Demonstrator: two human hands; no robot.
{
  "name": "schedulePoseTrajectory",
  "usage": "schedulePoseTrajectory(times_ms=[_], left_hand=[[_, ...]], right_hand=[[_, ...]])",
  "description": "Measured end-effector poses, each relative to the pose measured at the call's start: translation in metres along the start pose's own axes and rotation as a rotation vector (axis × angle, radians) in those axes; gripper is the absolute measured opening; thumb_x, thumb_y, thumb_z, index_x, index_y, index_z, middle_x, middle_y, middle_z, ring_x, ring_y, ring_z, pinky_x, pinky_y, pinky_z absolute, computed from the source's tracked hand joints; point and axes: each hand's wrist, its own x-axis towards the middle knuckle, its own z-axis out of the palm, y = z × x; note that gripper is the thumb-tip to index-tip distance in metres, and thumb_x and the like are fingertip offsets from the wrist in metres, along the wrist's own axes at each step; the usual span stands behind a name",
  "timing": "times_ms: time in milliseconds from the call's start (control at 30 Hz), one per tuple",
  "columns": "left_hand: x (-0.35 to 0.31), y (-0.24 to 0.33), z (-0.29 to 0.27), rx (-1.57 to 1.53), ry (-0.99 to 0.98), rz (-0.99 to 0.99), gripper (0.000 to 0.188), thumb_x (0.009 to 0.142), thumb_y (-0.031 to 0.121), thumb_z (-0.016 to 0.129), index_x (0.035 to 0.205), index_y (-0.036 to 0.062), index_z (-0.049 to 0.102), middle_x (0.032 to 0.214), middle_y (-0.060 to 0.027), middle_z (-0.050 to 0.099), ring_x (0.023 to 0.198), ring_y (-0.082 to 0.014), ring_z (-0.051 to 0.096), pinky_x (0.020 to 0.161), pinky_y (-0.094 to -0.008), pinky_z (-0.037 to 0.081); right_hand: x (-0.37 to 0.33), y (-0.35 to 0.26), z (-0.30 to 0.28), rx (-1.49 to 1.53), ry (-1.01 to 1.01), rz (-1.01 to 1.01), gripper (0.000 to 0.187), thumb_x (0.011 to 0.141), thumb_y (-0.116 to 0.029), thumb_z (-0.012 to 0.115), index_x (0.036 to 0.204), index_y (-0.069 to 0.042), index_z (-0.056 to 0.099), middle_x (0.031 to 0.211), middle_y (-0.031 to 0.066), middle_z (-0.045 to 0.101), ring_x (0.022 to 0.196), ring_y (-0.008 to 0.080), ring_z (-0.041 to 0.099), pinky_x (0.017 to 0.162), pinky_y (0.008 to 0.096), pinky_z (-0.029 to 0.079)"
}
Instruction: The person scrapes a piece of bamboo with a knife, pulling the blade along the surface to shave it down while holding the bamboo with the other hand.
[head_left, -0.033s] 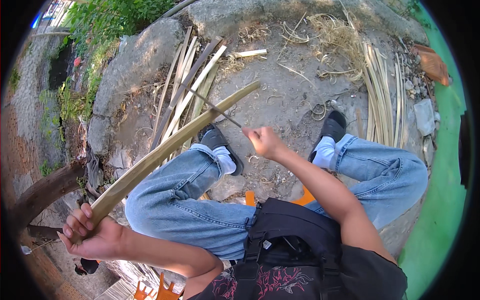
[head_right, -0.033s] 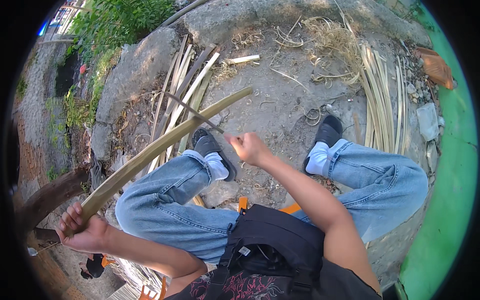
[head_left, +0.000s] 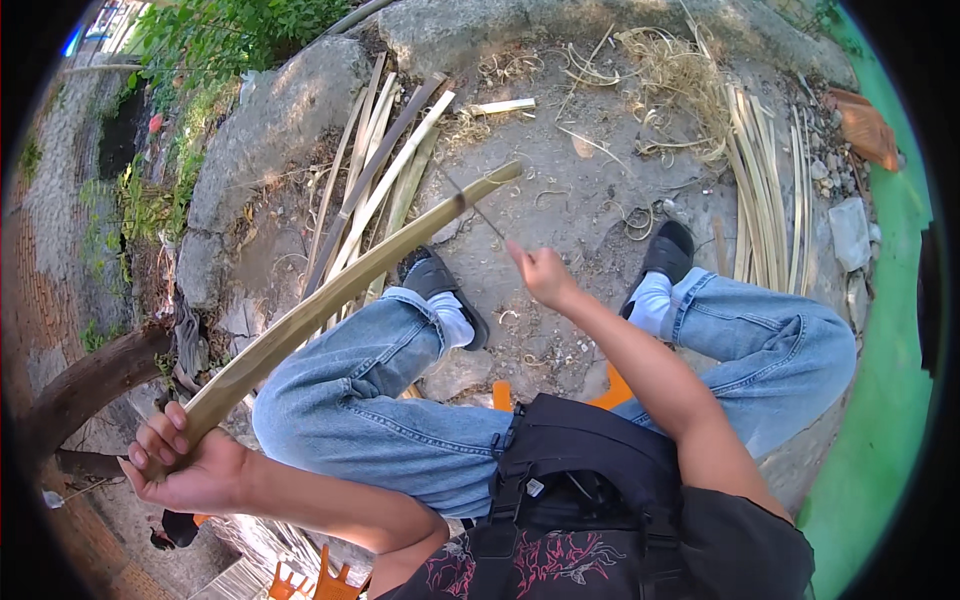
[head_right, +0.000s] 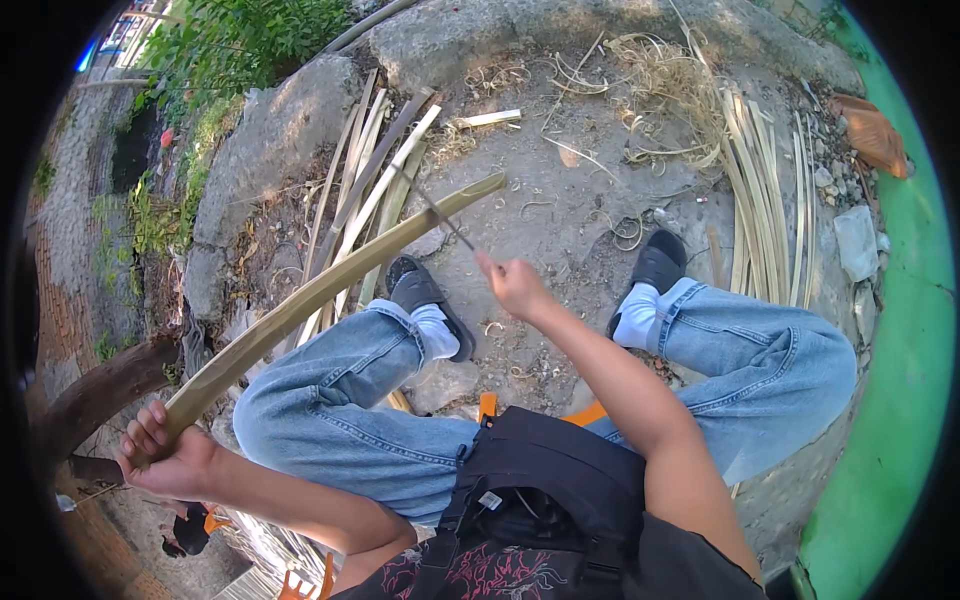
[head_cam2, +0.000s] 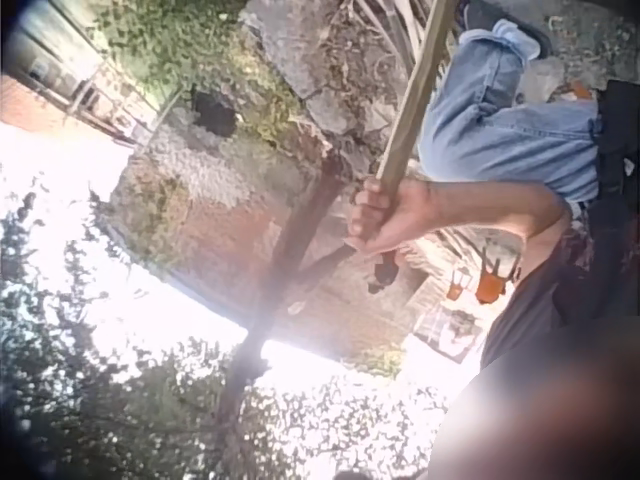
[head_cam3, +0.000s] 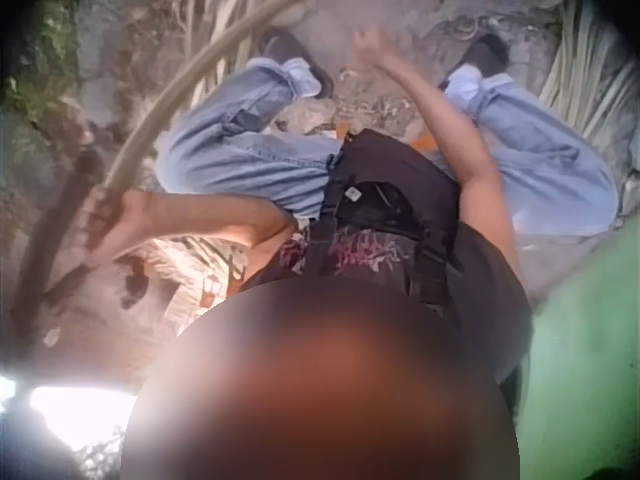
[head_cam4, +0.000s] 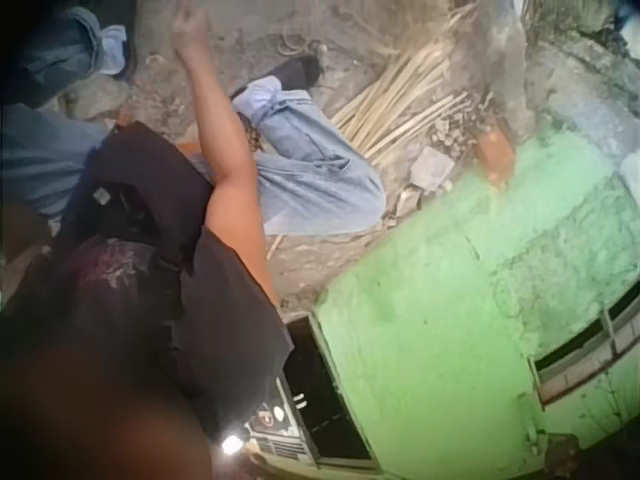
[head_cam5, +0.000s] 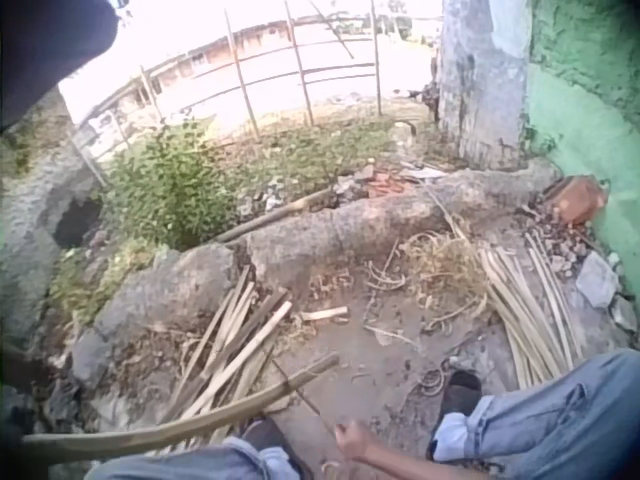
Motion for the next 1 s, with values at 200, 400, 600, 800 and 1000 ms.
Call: schedulePoseTrajectory(times_ms=[200,400,600,800,1000], left_hand=[[0.0,0.011,-0.009,-0.009,-0.083,-0.066,0.025,0.087,0.02,0.047,0.065,0.0117,0.04,0.056,0.0015,0.024,0.05,-0.0107,0.025,0.054,-0.0284,0.029],[0.008,-0.005,-0.016,-0.051,-0.135,-0.086,0.025,0.089,0.021,0.045,0.066,0.0119,0.04,0.056,0.0012,0.025,0.049,-0.0106,0.025,0.052,-0.0277,0.029],[0.009,0.009,-0.016,-0.066,-0.145,-0.06,0.025,0.089,0.022,0.046,0.066,0.0121,0.041,0.056,0.0016,0.026,0.049,-0.0102,0.025,0.053,-0.0287,0.029],[0.001,-0.003,-0.01,-0.07,-0.107,-0.099,0.026,0.088,0.023,0.045,0.066,0.0115,0.041,0.056,0.0018,0.028,0.048,-0.0105,0.025,0.052,-0.0283,0.028],[0.001,-0.001,-0.015,-0.076,-0.103,-0.072,0.025,0.089,0.023,0.045,0.067,0.0124,0.041,0.056,0.0022,0.025,0.048,-0.0102,0.025,0.053,-0.0276,0.028]], right_hand=[[-0.02,-0.002,0.002,-0.12,-0.023,0.16,0.074,0.089,-0.059,0.04,0.056,0.006,0.052,0.045,0.0152,0.043,0.046,0.0234,0.043,0.05,0.042,0.037],[0.023,0.066,-0.018,-0.201,0.192,0.33,0.076,0.087,-0.061,0.039,0.056,0.007,0.052,0.049,0.025,0.045,0.051,0.0328,0.052,0.056,0.0442,0.04],[0.025,0.016,-0.019,-0.276,-0.089,0.107,0.08,0.086,-0.063,0.038,0.062,0.01,0.058,0.06,0.0302,0.054,0.068,0.0421,0.061,0.066,0.0463,0.044],[0.057,0.093,-0.027,-0.389,0.227,0.402,0.077,0.087,-0.061,0.039,0.063,0.009,0.058,0.057,0.0315,0.05,0.065,0.0408,0.06,0.064,0.0468,0.043],[0.054,0.1,-0.038,-0.351,0.11,0.317,0.079,0.086,-0.065,0.035,0.077,0.009,0.064,0.077,0.0359,0.057,0.086,0.0436,0.061,0.076,0.0488,0.043]])
